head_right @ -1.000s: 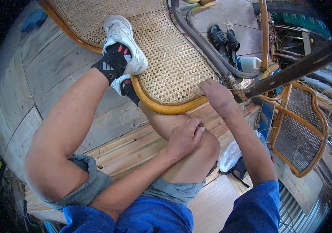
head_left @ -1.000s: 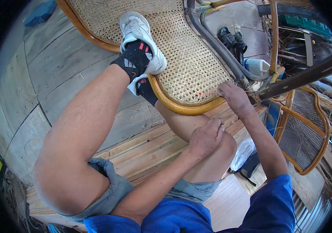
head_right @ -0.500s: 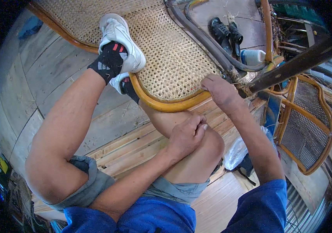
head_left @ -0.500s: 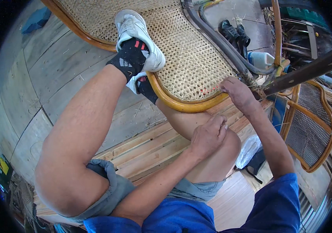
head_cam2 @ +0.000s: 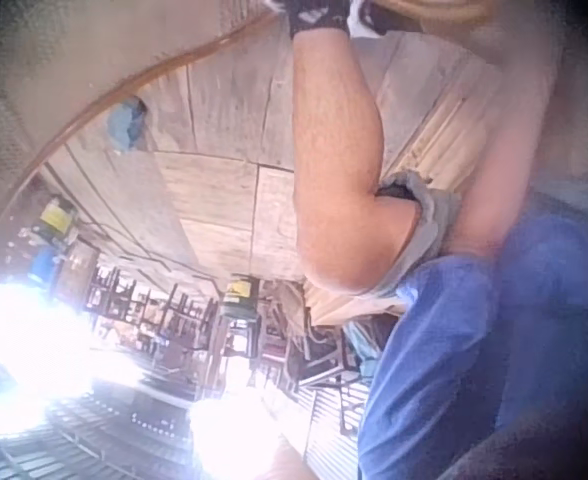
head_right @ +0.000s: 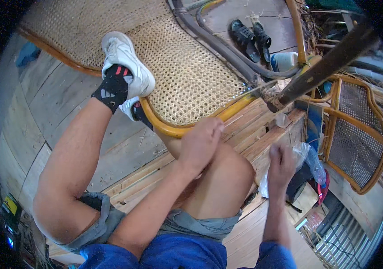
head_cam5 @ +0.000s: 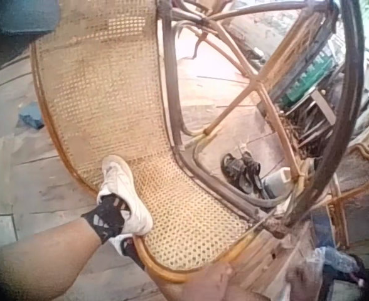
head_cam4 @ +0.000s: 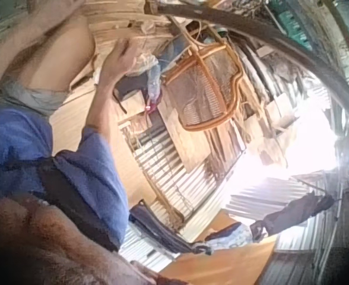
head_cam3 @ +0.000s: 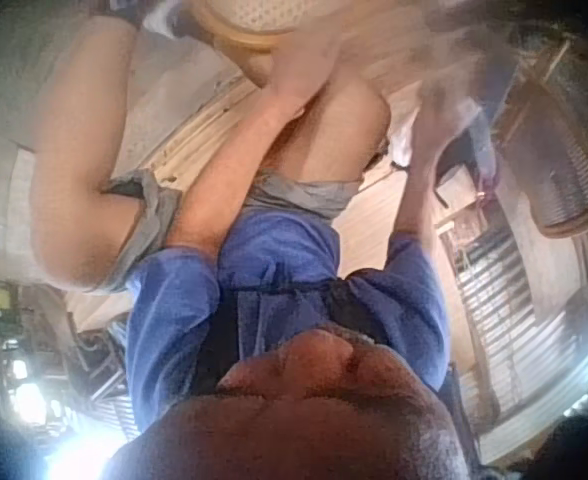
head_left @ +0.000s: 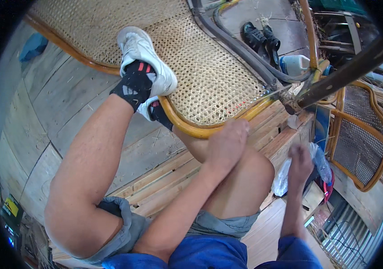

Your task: The person sits on the floor and weaves a cane seat for a rattan chair. They repeatedly insert thin cane strips into the frame and use a hammer to tap them into place, working methodically along the edge of the seat.

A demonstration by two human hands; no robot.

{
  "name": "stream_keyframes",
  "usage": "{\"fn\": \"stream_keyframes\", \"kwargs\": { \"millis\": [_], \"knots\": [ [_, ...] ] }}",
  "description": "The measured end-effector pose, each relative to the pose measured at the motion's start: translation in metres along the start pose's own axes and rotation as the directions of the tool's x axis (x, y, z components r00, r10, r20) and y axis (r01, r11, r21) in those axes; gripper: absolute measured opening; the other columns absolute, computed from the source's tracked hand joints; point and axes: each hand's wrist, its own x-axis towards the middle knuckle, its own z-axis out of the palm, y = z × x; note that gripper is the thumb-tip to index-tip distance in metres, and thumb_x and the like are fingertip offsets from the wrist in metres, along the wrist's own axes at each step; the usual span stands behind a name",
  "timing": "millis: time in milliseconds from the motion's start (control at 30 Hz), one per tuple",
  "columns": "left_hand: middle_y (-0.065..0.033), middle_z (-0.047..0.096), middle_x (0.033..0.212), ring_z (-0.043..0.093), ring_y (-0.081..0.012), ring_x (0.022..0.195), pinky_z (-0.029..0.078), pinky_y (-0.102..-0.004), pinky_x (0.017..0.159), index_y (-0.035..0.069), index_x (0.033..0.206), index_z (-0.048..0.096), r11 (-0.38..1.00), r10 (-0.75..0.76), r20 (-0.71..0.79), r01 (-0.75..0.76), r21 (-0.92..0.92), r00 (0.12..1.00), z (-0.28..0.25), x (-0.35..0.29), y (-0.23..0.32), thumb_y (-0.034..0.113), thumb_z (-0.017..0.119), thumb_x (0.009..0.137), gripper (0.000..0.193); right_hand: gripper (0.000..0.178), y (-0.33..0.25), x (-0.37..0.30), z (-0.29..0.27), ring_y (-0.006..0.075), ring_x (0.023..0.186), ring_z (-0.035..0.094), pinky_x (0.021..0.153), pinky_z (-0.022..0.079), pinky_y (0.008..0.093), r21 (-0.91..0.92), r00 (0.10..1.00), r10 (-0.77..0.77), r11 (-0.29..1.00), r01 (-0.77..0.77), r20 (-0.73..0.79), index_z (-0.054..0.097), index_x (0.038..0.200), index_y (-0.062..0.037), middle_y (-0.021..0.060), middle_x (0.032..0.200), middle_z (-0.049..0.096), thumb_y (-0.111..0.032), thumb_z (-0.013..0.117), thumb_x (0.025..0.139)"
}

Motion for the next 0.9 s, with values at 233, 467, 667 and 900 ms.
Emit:
{"fn": "stream_keyframes", "kwargs": {
  "millis": [233, 467, 667, 900],
  "knots": [
    [-0.0106, 0.06, 0.09, 0.062, -0.0301, 0.076, 0.051, -0.039, 0.066, 0.01, 0.101, 0.061, 0.954, 0.061, -0.03, -0.049, 0.296, 0.998, 0.005, 0.043, -0.002, 0.018, 0.059, 0.086, 0.017, 0.024, 0.093, -0.231, 0.026, 0.0226, 0.091, 0.061, 0.078, 0.048, 0.0316, 0.195, 0.872, 0.382, 0.871, -0.45, 0.308, 0.057, 0.106, -0.0006, 0.0121, 0.095, 0.062, -0.012, 0.057, 0.085],
    [-0.0088, 0.058, 0.089, 0.062, -0.0287, 0.072, 0.051, -0.0377, 0.062, 0.011, 0.096, 0.06, 0.899, 0.168, 0.014, -0.159, 0.409, 0.986, 0.011, 0.057, -0.01, 0.019, 0.059, 0.085, 0.014, 0.029, 0.112, -0.267, 0.042, 0.021, 0.092, 0.061, 0.08, 0.048, 0.0312, 0.356, 0.681, 0.518, 0.593, -0.722, 0.518, 0.058, 0.108, -0.0034, 0.0097, 0.098, 0.064, -0.02, 0.059, 0.084],
    [-0.0086, 0.058, 0.087, 0.061, -0.029, 0.071, 0.05, -0.0382, 0.061, 0.01, 0.091, 0.06, 0.909, 0.197, -0.037, -0.168, 0.382, 0.98, 0.016, 0.054, -0.012, 0.015, 0.06, 0.084, 0.009, 0.028, 0.066, -0.224, 0.029, 0.0225, 0.085, 0.061, 0.076, 0.047, 0.0321, 0.332, 0.615, 0.569, 0.528, -0.782, 0.545, 0.06, 0.098, -0.0003, 0.0131, 0.094, 0.064, -0.023, 0.045, 0.093],
    [-0.0113, 0.062, 0.085, 0.061, -0.0247, 0.076, 0.048, -0.0345, 0.069, 0.004, 0.09, 0.063, 0.936, 0.057, -0.089, -0.022, 0.352, 0.994, 0.02, 0.05, -0.005, 0.012, 0.061, 0.084, 0.01, 0.018, 0.08, -0.252, 0.042, 0.0227, 0.082, 0.055, 0.075, 0.046, 0.0332, 0.336, 0.802, 0.498, 0.732, -0.593, 0.329, 0.052, 0.1, -0.0019, 0.0119, 0.087, 0.058, -0.012, 0.057, 0.086]
  ]
}}
